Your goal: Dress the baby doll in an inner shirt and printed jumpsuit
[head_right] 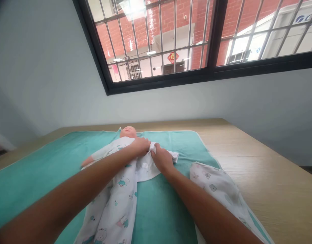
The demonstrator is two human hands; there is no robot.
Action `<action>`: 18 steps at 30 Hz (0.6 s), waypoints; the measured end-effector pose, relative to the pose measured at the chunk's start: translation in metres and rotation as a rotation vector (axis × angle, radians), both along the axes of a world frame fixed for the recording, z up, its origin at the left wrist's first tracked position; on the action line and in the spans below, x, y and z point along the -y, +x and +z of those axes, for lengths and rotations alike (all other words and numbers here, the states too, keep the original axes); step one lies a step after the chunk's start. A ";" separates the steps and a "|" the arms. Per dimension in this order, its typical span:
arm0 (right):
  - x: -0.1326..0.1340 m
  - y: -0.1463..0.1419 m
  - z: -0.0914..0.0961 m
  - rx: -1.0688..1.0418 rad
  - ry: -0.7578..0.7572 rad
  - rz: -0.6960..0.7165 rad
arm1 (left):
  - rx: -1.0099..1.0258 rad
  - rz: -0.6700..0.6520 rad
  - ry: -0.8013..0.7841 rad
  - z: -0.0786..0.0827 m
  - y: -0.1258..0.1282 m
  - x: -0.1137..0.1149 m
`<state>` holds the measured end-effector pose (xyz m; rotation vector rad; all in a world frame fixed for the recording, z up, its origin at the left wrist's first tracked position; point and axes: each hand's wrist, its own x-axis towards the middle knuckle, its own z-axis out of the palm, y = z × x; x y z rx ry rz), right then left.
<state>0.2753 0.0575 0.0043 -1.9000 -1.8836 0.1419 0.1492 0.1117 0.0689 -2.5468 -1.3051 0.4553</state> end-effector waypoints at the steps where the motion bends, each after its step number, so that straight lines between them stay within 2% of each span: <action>1: 0.000 0.001 0.000 0.009 0.005 0.002 | 0.005 -0.002 -0.001 0.000 0.000 0.000; 11: -0.002 0.012 0.003 -0.076 0.059 -0.069 | 0.028 0.008 0.035 0.015 -0.022 -0.009; 18: -0.006 0.020 0.001 -0.230 0.122 -0.177 | 0.045 0.067 0.046 0.028 -0.050 -0.014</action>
